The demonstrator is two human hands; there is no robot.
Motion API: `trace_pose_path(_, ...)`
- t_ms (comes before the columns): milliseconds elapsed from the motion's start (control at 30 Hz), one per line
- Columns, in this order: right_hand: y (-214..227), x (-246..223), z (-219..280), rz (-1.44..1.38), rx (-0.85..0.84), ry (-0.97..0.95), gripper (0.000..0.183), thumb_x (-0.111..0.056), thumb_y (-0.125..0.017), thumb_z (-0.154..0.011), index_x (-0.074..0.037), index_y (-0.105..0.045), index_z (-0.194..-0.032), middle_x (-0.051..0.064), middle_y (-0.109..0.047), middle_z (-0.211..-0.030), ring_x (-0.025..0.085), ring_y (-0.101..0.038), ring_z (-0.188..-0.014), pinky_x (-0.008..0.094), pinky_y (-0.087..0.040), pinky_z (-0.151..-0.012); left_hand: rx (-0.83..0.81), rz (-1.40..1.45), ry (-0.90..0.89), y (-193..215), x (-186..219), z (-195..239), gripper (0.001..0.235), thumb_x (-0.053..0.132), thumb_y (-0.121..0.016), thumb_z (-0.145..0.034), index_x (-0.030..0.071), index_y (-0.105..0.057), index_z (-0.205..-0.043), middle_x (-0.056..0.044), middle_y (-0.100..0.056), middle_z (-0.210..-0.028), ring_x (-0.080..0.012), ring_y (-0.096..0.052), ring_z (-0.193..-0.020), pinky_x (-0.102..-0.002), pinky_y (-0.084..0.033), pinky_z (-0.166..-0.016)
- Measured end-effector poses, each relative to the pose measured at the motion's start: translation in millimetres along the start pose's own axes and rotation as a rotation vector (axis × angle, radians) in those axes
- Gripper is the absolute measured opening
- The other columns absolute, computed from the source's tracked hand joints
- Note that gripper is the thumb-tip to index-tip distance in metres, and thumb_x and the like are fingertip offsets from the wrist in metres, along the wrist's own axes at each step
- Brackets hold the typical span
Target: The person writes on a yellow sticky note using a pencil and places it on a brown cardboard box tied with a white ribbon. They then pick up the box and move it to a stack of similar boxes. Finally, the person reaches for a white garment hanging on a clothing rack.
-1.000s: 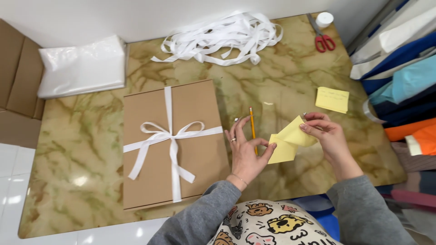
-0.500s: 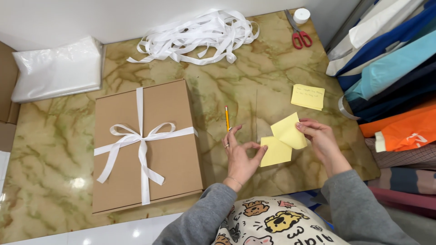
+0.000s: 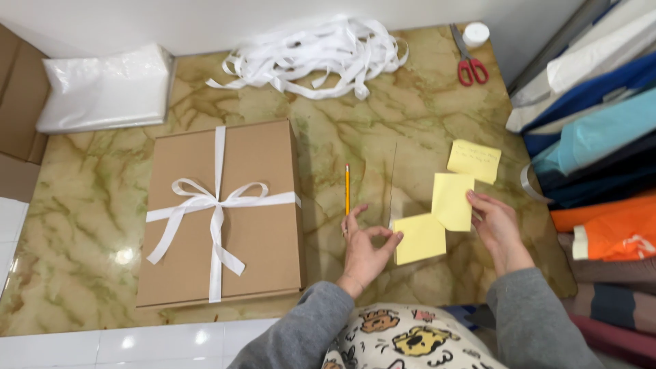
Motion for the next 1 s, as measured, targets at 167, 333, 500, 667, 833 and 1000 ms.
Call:
trace_pose_path(167, 10, 8, -36, -0.073, 0.058, 0.004, 0.027, -0.015, -0.093, -0.086, -0.005, -0.069, -0.095, 0.002, -0.065, -0.099, 0.023, -0.066, -0.098, 0.043, -0.055, -0.087, -0.007, 0.002, 0.044, -4, -14, -14, 0.029, 0.046, -0.080, -0.090, 0.018, -0.083, -0.096, -0.009, -0.037, -0.153, -0.0379, -0.026, -0.150, -0.052, -0.031, -0.124)
trace_pose_path(333, 19, 9, -54, -0.149, 0.138, 0.032, 0.029, -0.015, -0.094, -0.087, -0.004, -0.069, -0.096, 0.005, -0.065, -0.101, 0.027, -0.069, -0.101, 0.049, -0.057, -0.089, -0.035, -0.059, 0.025, -30, -51, -53, 0.033, 0.049, -0.078, -0.090, 0.018, -0.083, -0.100, -0.006, -0.041, -0.145, -0.0339, -0.040, -0.137, -0.048, -0.038, -0.121)
trace_pose_path(500, 61, -8, -87, -0.140, 0.333, 0.179, 0.031, -0.022, -0.090, -0.095, -0.008, -0.066, -0.110, 0.003, -0.065, -0.107, 0.021, -0.071, -0.104, 0.037, -0.060, -0.089, 0.037, -0.240, -0.020, -51, -91, -100, 0.028, 0.049, -0.078, -0.088, 0.022, -0.083, -0.092, -0.003, -0.050, -0.127, -0.0350, -0.051, -0.128, -0.045, -0.046, -0.112)
trace_pose_path(667, 49, -30, -84, 0.007, 0.296, 0.346, 0.023, -0.026, -0.092, -0.094, -0.013, -0.076, -0.103, -0.001, -0.071, -0.094, 0.011, -0.070, -0.090, 0.029, -0.060, -0.080, -0.019, -0.155, 0.075, -48, -81, -117, 0.035, 0.047, -0.077, -0.092, 0.018, -0.080, -0.112, -0.007, -0.054, -0.133, -0.0374, -0.059, -0.130, -0.045, -0.049, -0.112)
trace_pose_path(833, 7, -41, -34, 0.155, 0.240, 0.472, 0.018, -0.026, -0.089, -0.095, -0.017, -0.077, -0.107, -0.004, -0.071, -0.090, 0.005, -0.065, -0.083, 0.023, -0.054, -0.078, 0.053, -0.097, 0.009, -28, -7, -113, 0.055, 0.050, -0.073, -0.094, 0.016, -0.069, -0.137, -0.016, -0.053, -0.140, -0.0391, -0.051, -0.140, -0.046, -0.042, -0.119)
trace_pose_path(1000, -92, -102, 88, 0.401, -0.113, 1.012, 0.012, 0.001, -0.083, -0.088, -0.007, -0.079, -0.097, 0.015, -0.080, -0.106, 0.032, -0.076, -0.108, 0.044, -0.057, -0.098, -0.271, 0.588, 0.138, -37, 51, -87, 0.084, 0.066, -0.052, -0.105, -0.004, -0.046, -0.151, -0.031, -0.054, -0.149, -0.0408, -0.067, -0.124, -0.054, -0.053, -0.104)
Point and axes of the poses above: each hand's wrist, its own z-axis away from the middle knuckle, its own y-axis out of the back of the hand, x = y × z, the point moved 7 cm from there along -z, towards the middle knuckle
